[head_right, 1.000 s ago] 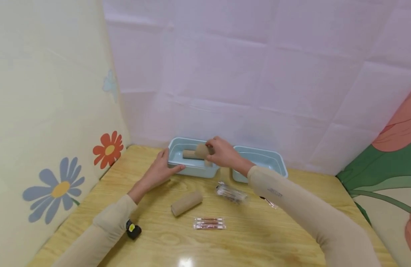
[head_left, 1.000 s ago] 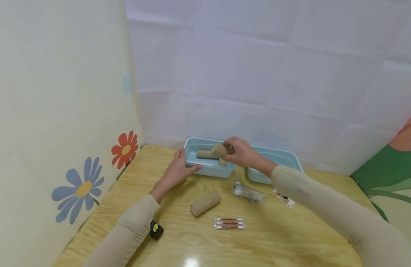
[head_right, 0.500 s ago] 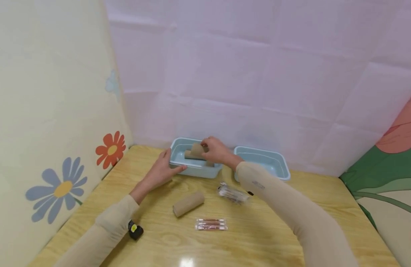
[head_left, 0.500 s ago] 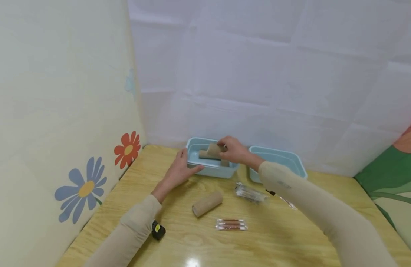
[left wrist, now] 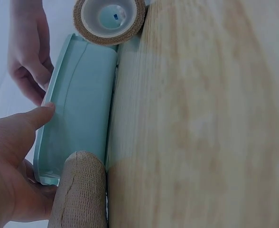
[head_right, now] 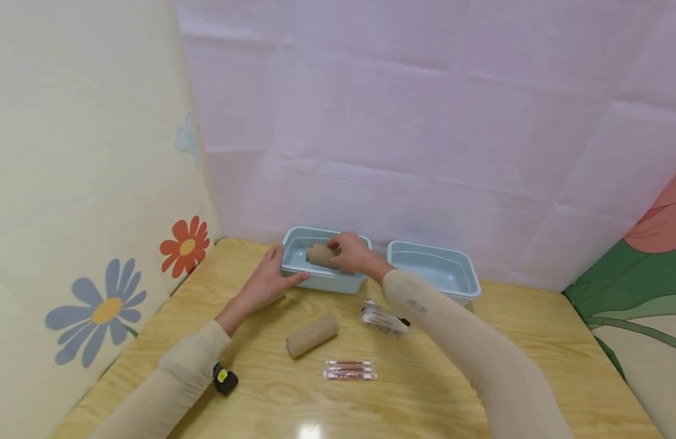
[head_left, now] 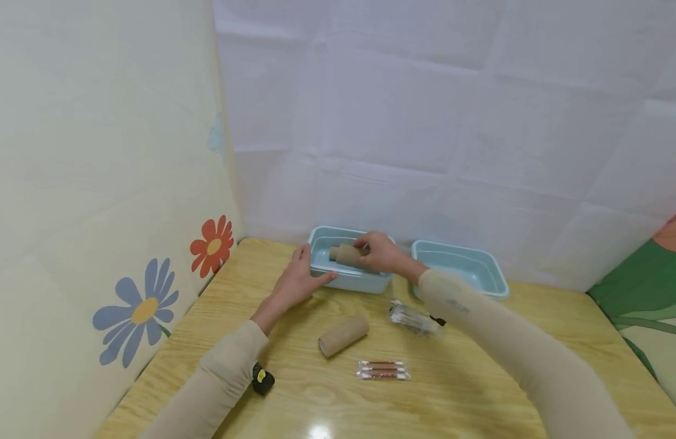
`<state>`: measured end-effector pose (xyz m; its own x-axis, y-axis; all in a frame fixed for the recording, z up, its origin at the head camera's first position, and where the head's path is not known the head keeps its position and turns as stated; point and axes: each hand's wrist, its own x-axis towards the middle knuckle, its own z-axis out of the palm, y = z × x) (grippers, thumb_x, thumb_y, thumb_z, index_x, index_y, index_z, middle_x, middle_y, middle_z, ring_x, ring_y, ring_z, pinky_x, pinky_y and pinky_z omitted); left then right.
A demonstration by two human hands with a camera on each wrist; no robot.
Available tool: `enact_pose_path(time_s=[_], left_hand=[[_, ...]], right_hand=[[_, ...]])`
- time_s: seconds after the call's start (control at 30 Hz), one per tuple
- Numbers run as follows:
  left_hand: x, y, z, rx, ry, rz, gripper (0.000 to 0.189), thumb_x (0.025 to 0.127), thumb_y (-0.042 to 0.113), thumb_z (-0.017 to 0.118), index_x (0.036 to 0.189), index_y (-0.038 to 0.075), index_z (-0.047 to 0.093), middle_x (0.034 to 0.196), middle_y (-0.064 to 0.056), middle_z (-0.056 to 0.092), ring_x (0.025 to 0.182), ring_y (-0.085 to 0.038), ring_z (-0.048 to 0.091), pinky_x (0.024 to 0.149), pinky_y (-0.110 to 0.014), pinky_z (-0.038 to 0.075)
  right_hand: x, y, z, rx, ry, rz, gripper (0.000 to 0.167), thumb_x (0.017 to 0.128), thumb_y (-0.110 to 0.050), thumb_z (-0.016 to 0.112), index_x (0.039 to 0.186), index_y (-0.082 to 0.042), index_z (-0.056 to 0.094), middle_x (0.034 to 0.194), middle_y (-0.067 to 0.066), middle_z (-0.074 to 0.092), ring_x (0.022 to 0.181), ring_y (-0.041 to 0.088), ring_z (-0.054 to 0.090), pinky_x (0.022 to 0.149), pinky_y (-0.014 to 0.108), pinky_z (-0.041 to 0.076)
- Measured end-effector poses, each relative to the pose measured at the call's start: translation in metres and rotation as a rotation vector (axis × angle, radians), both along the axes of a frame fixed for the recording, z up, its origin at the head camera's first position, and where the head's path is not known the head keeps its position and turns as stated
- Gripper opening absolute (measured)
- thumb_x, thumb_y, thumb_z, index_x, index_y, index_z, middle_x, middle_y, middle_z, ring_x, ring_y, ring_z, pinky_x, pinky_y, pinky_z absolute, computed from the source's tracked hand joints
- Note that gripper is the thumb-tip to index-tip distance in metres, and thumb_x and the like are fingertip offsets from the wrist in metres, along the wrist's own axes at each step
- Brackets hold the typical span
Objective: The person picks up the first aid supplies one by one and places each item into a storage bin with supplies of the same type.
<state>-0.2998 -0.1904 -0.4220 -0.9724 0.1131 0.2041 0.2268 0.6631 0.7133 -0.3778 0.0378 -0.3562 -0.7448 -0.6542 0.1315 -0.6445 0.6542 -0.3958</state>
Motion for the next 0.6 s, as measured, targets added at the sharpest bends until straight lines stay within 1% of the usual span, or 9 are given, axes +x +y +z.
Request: enact_pose_path(time_s=[0.23,0.47,0.6], left_hand=[[0.0,0.0,-0.001,-0.005,-0.01,0.006,0.109,0.093,0.05,0.073,0.16,-0.005,0.007,0.158,-0.031,0.022,0.14,-0.044,0.035,0.109,-0.056,0.036],[0.001,0.005,0.0,0.007,-0.021,-0.005,0.108,0.093,0.048,0.073,0.16,-0.004,0.007,0.158,-0.031,0.023,0.138,-0.043,0.038,0.108,-0.055,0.038],[0.002,0.007,0.001,0.011,-0.013,-0.002,0.107,0.093,0.047,0.074,0.16,-0.005,0.009,0.156,-0.031,0.025,0.136,-0.042,0.041,0.106,-0.055,0.04]], right_hand=[[0.0,-0.007,-0.004,0.021,-0.009,-0.037,0.037,0.087,-0.008,0.075,0.122,0.003,0.07,0.117,0.016,0.07,0.107,0.03,0.064,0.094,0.037,0.05],[0.0,-0.009,-0.011,-0.026,-0.058,-0.063,0.034,0.089,-0.006,0.076,0.121,0.004,0.069,0.116,0.016,0.069,0.107,0.029,0.064,0.094,0.037,0.05],[-0.001,-0.008,-0.016,-0.044,-0.049,-0.06,0.03,0.089,-0.002,0.072,0.117,0.006,0.069,0.112,0.017,0.07,0.106,0.03,0.064,0.094,0.038,0.05]])
